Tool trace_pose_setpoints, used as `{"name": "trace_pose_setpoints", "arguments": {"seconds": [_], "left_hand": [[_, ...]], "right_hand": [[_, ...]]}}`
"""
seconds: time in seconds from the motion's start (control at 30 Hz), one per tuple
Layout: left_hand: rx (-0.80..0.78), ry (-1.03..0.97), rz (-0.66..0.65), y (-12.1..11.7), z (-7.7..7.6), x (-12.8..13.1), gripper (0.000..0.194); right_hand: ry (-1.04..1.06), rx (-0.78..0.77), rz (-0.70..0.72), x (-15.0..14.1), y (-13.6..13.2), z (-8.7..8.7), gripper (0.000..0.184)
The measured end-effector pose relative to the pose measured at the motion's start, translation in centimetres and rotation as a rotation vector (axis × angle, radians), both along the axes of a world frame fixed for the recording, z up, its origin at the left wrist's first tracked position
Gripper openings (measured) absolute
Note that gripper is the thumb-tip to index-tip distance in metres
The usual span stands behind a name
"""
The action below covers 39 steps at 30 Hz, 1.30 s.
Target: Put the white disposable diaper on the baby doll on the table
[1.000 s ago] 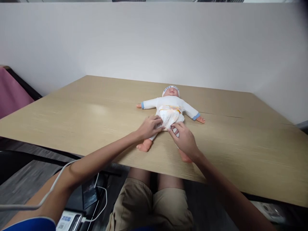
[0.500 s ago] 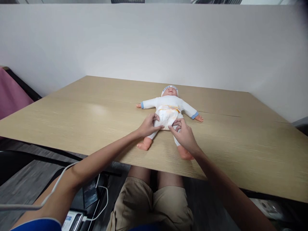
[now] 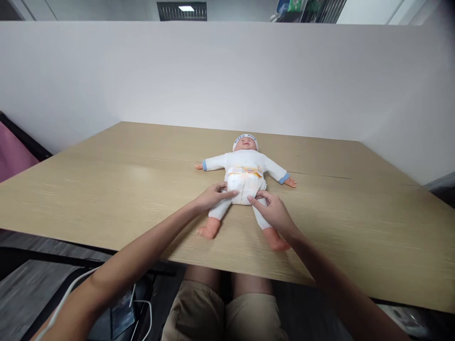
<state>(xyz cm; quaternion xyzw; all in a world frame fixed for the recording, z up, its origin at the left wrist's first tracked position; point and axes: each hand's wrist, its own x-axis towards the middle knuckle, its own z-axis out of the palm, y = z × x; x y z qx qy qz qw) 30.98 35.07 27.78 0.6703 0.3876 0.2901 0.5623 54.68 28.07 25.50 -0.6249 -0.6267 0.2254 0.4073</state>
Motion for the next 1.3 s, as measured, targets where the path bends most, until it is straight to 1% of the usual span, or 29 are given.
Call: {"name": "trace_pose_setpoints", "arguments": {"seconds": [0.07,0.1,0.17,0.23,0.3,0.33,0.4,0.43,0.5,0.57,0.6,0.67,0.73,0.8,0.87,0.97,1.03,1.07,1.13,1.2,1.23,1.3], "left_hand": [[-0.072,-0.053,0.001,0.1,0.1,-0.2,0.054],[-0.092,-0.071,0.009,0.1,0.0,-0.3,0.053],[-0.106,-0.088,0.030,0.1,0.0,-0.5,0.049],[-0.087,-0.070,0.033,0.0,0.0,-0.9,0.046],[-0.032,-0.016,0.015,0.0,0.4,-1.5,0.044],[0.008,0.021,0.002,0.1,0.7,-2.0,0.043],[0.106,0.105,-0.014,0.7,1.3,-3.1,0.040],[0.169,0.144,-0.001,1.2,1.5,-3.7,0.038],[0.342,0.224,0.075,2.7,1.5,-4.8,0.036],[0.545,0.343,0.196,4.9,1.1,-5.3,0.039],[0.632,0.420,0.246,6.1,0.8,-5.4,0.044],[0.726,0.584,0.299,8.7,0.1,-4.8,0.059],[0.735,0.693,0.309,11.1,-0.5,-3.7,0.071],[0.719,0.733,0.309,12.9,-0.7,-2.5,0.076],[0.717,0.742,0.312,14.1,-0.8,-1.5,0.071],[0.726,0.751,0.301,14.5,-0.6,-0.6,0.053],[0.712,0.758,0.299,13.7,-0.4,-0.3,0.046],[0.700,0.763,0.308,12.9,-0.2,-0.1,0.046],[0.656,0.749,0.355,10.4,0.5,0.1,0.047],[0.579,0.697,0.425,6.1,1.5,0.1,0.048],[0.532,0.656,0.459,3.4,1.9,0.0,0.049],[0.473,0.598,0.493,-3.4,2.2,-0.7,0.048]], "right_hand": [[0.093,-0.029,-0.006,-0.1,0.1,0.0,0.042],[0.107,-0.046,-0.013,0.0,0.0,0.0,0.044],[0.042,-0.031,-0.053,0.1,-0.2,0.0,0.044],[-0.076,0.084,-0.109,0.3,-0.5,-0.1,0.041],[-0.165,0.221,-0.131,0.6,-0.9,-0.2,0.037],[-0.191,0.260,-0.122,0.8,-1.1,-0.1,0.035],[-0.226,0.268,-0.081,1.5,-1.5,0.0,0.031],[-0.236,0.260,-0.065,2.0,-1.5,0.1,0.029],[-0.260,0.278,-0.078,3.4,-0.9,0.3,0.026],[-0.315,0.334,-0.141,5.3,0.7,0.3,0.028],[-0.359,0.362,-0.177,6.3,2.0,0.2,0.031],[-0.470,0.347,-0.209,8.0,5.0,-0.3,0.046],[-0.557,0.274,-0.202,9.1,8.3,-0.8,0.058],[-0.588,0.178,-0.165,9.4,11.2,-1.2,0.059],[-0.581,0.098,-0.146,9.1,13.1,-1.3,0.051],[-0.550,0.047,-0.171,8.2,14.3,-1.0,0.039],[-0.527,0.036,-0.191,7.8,14.2,-0.7,0.035],[-0.515,0.030,-0.199,7.6,13.9,-0.5,0.034],[-0.498,0.020,-0.206,7.5,12.6,0.1,0.034],[-0.449,0.023,-0.177,7.5,10.4,0.9,0.036],[-0.404,0.030,-0.139,7.7,8.8,1.5,0.039],[-0.285,0.044,-0.023,8.0,4.6,2.8,0.045]]}}
